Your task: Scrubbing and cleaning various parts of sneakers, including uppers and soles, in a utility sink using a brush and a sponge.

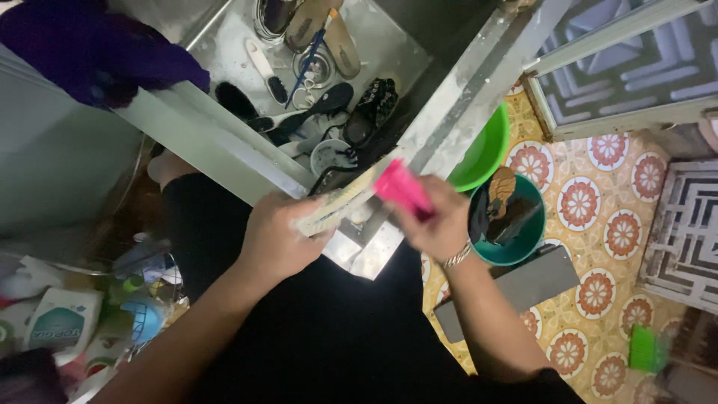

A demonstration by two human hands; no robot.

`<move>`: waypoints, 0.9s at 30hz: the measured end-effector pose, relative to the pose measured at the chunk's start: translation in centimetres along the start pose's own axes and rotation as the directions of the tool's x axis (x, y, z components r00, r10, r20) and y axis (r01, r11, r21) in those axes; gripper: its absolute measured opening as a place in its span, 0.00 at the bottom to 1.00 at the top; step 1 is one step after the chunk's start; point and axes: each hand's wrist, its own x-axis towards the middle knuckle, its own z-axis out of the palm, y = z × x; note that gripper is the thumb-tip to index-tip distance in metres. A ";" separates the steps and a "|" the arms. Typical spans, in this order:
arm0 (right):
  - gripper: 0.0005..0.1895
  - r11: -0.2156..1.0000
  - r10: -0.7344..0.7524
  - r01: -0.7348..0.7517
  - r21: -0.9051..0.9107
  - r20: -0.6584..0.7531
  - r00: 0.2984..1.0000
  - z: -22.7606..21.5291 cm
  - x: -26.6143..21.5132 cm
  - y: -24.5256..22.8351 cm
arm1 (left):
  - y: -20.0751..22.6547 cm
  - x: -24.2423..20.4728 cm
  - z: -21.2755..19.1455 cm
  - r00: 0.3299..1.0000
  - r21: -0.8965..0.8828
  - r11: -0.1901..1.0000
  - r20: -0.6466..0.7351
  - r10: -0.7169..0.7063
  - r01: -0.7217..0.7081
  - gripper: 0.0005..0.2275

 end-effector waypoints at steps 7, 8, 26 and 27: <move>0.14 0.931 0.364 -0.366 -0.009 -0.087 0.928 -0.6 -0.7 3.3 | 0.5 0.0 -0.1 0.996 -0.011 0.997 -0.047 0.078 -0.078 0.11; 0.14 0.976 0.219 -0.219 0.022 -0.027 0.975 -0.5 -0.3 2.0 | 0.3 0.3 0.0 0.989 0.042 0.990 -0.065 0.136 -0.133 0.12; 0.16 0.985 0.169 -0.169 0.023 0.011 0.986 -0.9 0.3 1.0 | 0.2 0.4 0.0 0.993 -0.010 0.996 -0.084 0.082 -0.083 0.14; 0.19 0.991 0.042 -0.046 0.125 0.038 0.998 -0.8 0.3 -1.0 | 0.1 0.2 -0.1 0.997 -0.033 0.997 -0.047 0.065 -0.067 0.16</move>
